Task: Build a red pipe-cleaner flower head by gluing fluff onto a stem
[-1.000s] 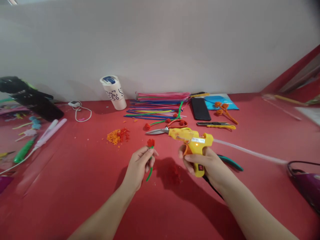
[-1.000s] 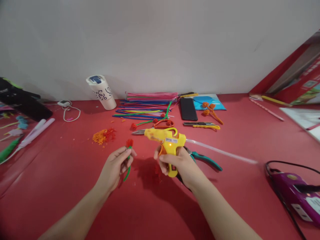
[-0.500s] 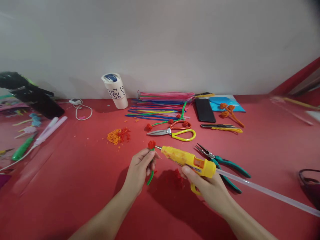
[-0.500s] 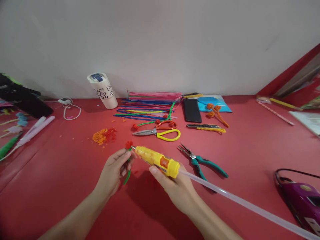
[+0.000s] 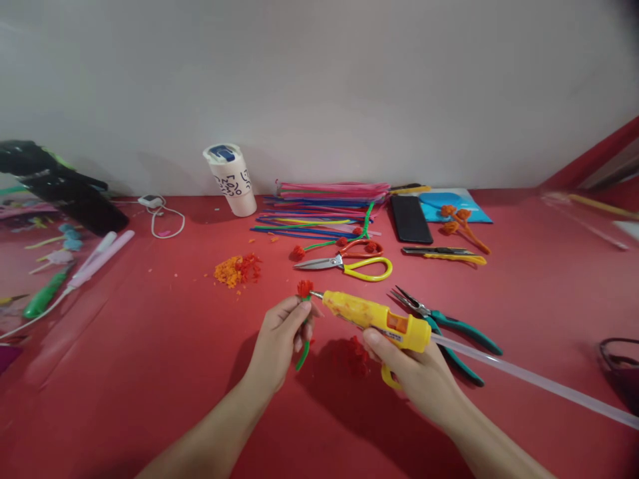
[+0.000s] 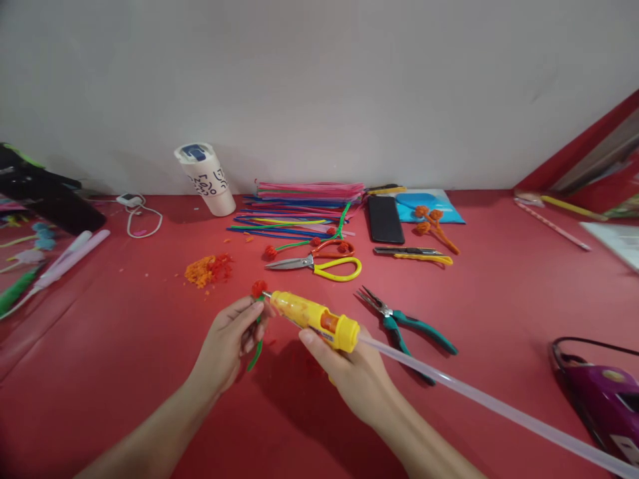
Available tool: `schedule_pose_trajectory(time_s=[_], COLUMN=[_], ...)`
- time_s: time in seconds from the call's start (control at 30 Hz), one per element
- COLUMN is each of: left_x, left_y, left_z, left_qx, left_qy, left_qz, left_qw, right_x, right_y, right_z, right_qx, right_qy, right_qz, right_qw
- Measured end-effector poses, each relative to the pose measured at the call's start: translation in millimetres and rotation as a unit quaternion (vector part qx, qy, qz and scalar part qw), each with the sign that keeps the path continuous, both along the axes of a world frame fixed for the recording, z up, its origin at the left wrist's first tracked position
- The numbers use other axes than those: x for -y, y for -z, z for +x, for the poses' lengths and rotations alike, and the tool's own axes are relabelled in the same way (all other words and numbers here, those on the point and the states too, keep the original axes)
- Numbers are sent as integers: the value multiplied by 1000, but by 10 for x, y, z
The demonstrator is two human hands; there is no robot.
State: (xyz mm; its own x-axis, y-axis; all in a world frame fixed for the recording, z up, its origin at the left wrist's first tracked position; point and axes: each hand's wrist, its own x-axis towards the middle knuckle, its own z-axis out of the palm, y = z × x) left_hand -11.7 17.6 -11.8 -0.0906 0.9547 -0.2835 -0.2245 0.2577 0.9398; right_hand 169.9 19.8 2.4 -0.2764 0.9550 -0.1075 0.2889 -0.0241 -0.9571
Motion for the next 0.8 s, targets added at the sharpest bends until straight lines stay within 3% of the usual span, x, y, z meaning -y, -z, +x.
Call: schedule_pose_trajectory(time_s=[0.57, 0.8], left_x=[12, 8], left_y=[-34, -12], left_z=[7, 3], left_qx=[-6, -7], left_qy=[-1, 1], left_qz=[-4, -6], left_qw=[1000, 1000], right_x=[16, 8], right_y=[33, 9], right_z=[8, 2], right_qx=[12, 8], right_qy=[31, 15], right_qz=[-28, -35], right_qw=[999, 999])
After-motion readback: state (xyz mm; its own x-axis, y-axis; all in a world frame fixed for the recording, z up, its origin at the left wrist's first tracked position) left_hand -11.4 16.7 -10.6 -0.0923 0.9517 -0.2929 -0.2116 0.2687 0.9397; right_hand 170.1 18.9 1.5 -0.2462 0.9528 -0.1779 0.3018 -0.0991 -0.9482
